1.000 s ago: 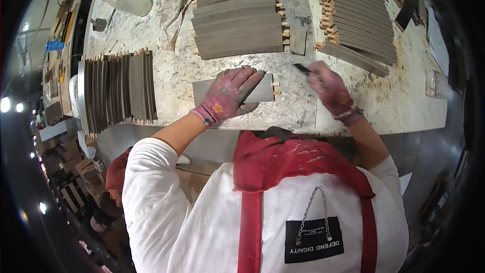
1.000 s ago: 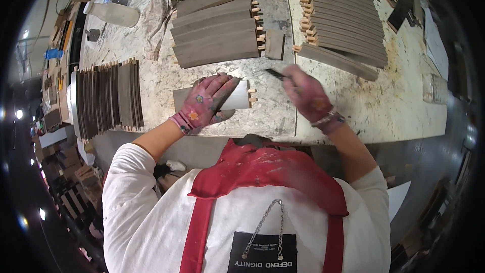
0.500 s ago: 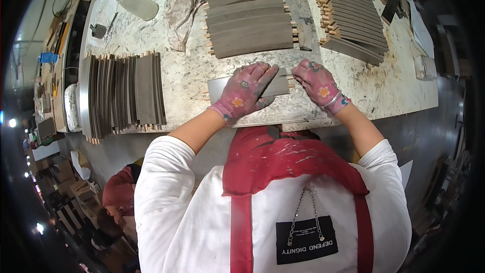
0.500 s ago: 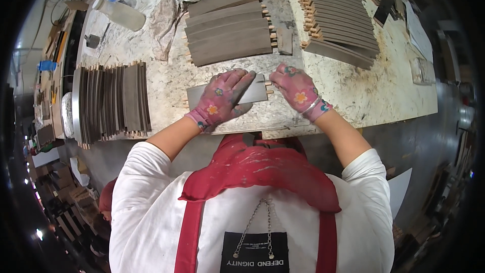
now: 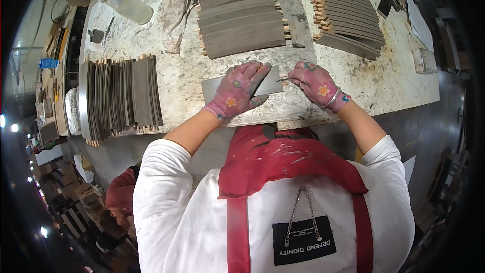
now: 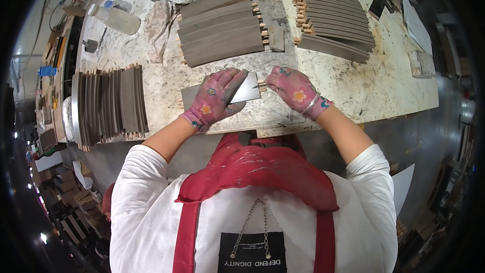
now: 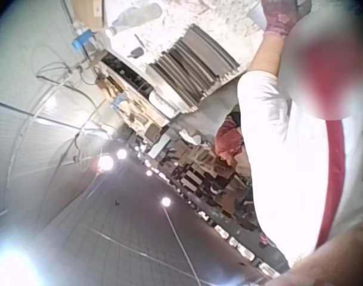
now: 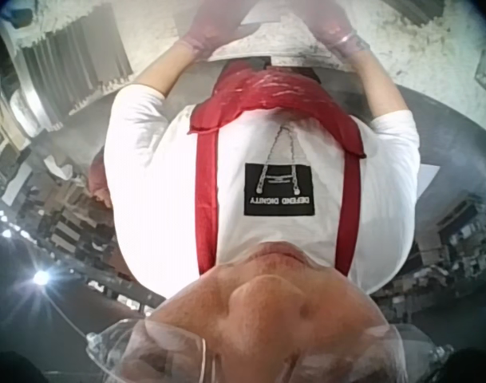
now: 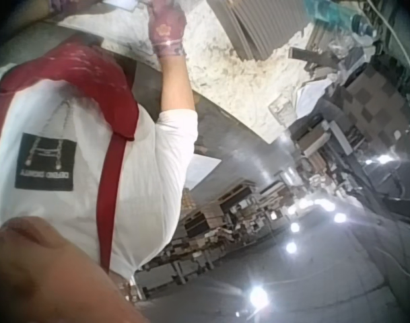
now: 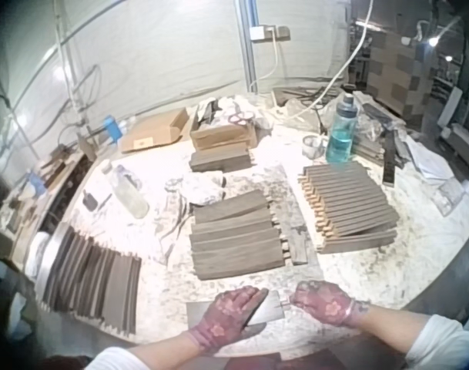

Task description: The person sands the surfaces and edges of several rectangular wood slats by hand using a small sanding block. They repeatedly pick up new slats, sand both sides and the ends, and place them into stacks.

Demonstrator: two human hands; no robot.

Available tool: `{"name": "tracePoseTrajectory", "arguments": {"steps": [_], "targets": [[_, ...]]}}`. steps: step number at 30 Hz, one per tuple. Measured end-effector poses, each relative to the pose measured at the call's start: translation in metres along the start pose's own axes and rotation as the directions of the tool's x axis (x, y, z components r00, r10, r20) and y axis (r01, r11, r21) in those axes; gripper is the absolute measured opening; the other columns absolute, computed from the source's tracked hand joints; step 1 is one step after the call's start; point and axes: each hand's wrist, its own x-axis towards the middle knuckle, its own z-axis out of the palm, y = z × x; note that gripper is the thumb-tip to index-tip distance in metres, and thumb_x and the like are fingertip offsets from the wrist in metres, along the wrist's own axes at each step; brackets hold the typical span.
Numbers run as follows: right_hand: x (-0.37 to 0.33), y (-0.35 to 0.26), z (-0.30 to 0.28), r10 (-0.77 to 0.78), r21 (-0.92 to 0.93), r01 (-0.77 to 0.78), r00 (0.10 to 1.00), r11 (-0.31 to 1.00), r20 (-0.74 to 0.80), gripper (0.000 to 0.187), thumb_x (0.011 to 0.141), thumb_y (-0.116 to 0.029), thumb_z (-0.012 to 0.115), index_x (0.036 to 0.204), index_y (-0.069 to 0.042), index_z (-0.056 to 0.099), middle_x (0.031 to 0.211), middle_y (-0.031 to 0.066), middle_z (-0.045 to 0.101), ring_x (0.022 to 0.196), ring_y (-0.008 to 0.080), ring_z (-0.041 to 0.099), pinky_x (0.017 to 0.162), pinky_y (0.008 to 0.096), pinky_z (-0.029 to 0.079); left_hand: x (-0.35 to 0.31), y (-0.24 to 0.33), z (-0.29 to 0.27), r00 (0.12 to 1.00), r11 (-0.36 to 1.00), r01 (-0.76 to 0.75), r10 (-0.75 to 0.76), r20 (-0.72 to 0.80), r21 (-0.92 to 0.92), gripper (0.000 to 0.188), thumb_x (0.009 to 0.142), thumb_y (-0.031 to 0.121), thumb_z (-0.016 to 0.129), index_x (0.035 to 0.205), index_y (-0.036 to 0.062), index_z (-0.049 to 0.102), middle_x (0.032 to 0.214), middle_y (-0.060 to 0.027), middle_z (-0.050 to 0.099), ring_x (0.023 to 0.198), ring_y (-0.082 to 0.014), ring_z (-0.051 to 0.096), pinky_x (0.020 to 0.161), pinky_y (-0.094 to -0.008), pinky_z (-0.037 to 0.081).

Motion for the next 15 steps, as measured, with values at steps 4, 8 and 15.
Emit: {"name": "tracePoseTrajectory", "arguments": {"steps": [4,8,15], "targets": [[0.004,0.006,0.004,-0.045,-0.029,0.042,0.991,0.999,-0.124,0.011,0.094,-0.017,0.059,0.102,-0.011,0.065,0.100,0.0107,0.062,0.094,0.0350,0.062,0.078,0.0450,0.051,0.001,0.000,0.002,1.000,1.000,-0.014,0.014,-0.010,0.015,0.075,0.080,0.039,0.072,0.144,0.0099,0.047,0.134,-0.0127,0.053,0.121,-0.0332,0.053,0.100,-0.0454,0.045],[-0.001,0.002,0.001,-0.047,-0.043,0.048,0.998,0.998,0.039,0.012,0.094,-0.018,0.059,0.103,-0.011,0.065,0.101,0.0114,0.062,0.094,0.0354,0.063,0.079,0.0453,0.051,0.001,0.002,-0.002,1.000,1.000,-0.003,0.003,0.008,-0.005,0.075,0.081,0.039,0.072,0.144,0.0097,0.047,0.134,-0.0130,0.054,0.121,-0.0330,0.053,0.100,-0.0453,0.045],[-0.002,-0.005,0.007,0.017,-0.017,-0.019,0.995,1.000,-0.099,0.010,0.091,-0.009,0.061,0.099,-0.008,0.066,0.092,0.0111,0.061,0.090,0.0345,0.062,0.077,0.0429,0.050,0.002,0.002,-0.002,1.000,1.000,-0.011,0.011,-0.004,-0.005,0.074,0.081,0.038,0.072,0.144,0.0102,0.048,0.133,-0.0129,0.054,0.121,-0.0330,0.054,0.100,-0.0452,0.046]]}}
